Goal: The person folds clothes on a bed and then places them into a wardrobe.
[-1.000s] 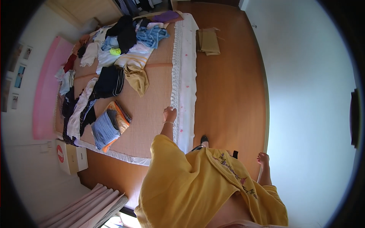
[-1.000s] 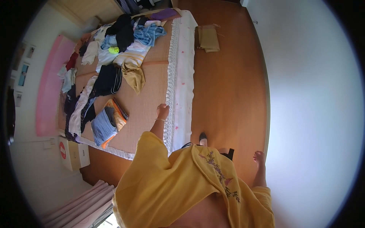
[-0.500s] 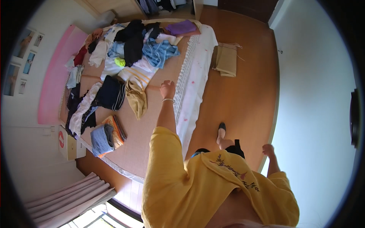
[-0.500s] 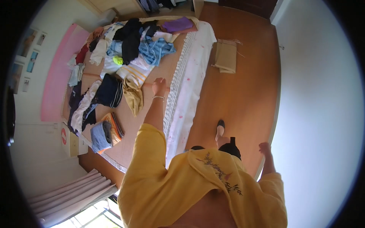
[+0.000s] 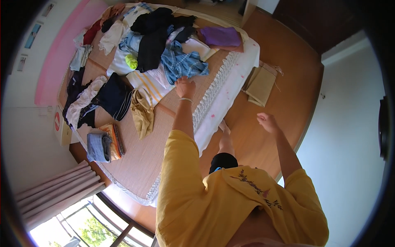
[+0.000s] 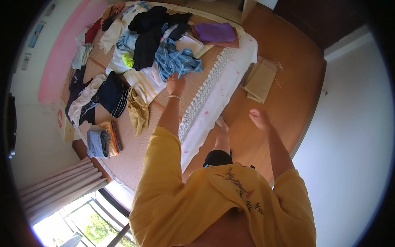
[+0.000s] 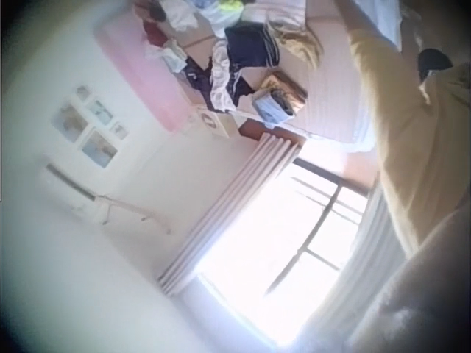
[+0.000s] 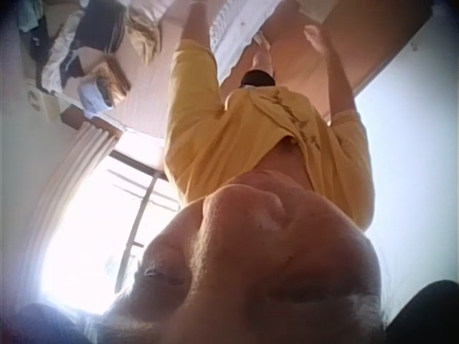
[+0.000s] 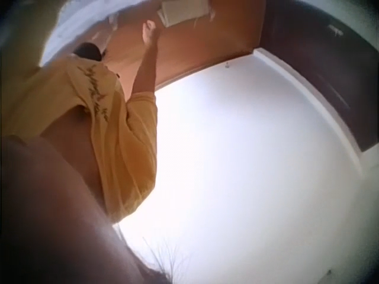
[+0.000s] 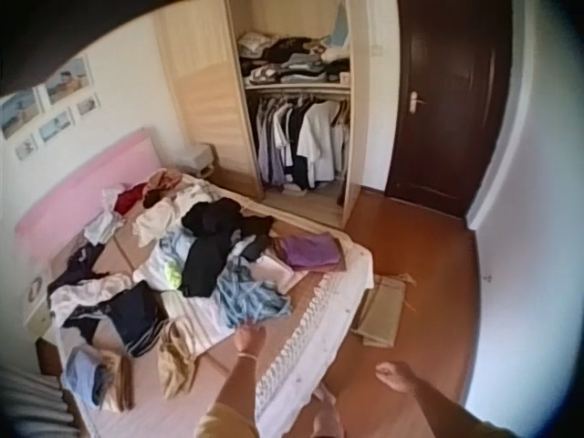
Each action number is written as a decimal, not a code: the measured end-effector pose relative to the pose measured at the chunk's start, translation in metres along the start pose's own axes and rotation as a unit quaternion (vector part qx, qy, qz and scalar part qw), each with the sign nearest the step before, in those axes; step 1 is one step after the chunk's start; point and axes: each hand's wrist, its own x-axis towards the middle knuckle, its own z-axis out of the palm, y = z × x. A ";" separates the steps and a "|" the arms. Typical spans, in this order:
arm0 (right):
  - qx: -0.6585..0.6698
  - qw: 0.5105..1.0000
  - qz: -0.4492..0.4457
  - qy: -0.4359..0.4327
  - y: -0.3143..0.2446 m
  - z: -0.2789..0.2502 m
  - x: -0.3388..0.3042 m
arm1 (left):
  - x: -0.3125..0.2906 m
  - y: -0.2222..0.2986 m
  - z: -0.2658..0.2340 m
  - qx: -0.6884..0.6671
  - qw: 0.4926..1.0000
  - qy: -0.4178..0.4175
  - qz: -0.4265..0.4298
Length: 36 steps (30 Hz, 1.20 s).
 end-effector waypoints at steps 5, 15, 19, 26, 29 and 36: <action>-0.057 0.996 0.008 -0.067 -0.012 -0.004 0.068 | 0.055 0.019 0.045 0.064 0.997 0.048 0.019; -0.069 0.988 -0.105 -0.088 -0.136 0.022 0.174 | 0.110 0.011 0.029 -0.012 0.987 0.141 0.075; -0.038 0.931 -0.364 0.010 -0.228 0.054 0.197 | 0.097 0.079 -0.038 -0.234 0.963 0.098 0.087; -0.012 0.920 -0.389 0.050 -0.263 0.056 0.223 | 0.039 0.136 -0.154 -0.345 0.934 -0.063 0.069; -0.091 0.929 -0.349 0.085 -0.251 0.022 0.235 | 0.018 0.140 -0.195 -0.617 0.734 -0.233 -0.163; 0.102 0.948 -0.023 -0.301 -0.187 -0.023 0.244 | -0.006 0.157 -0.205 -0.849 0.499 -0.169 -0.021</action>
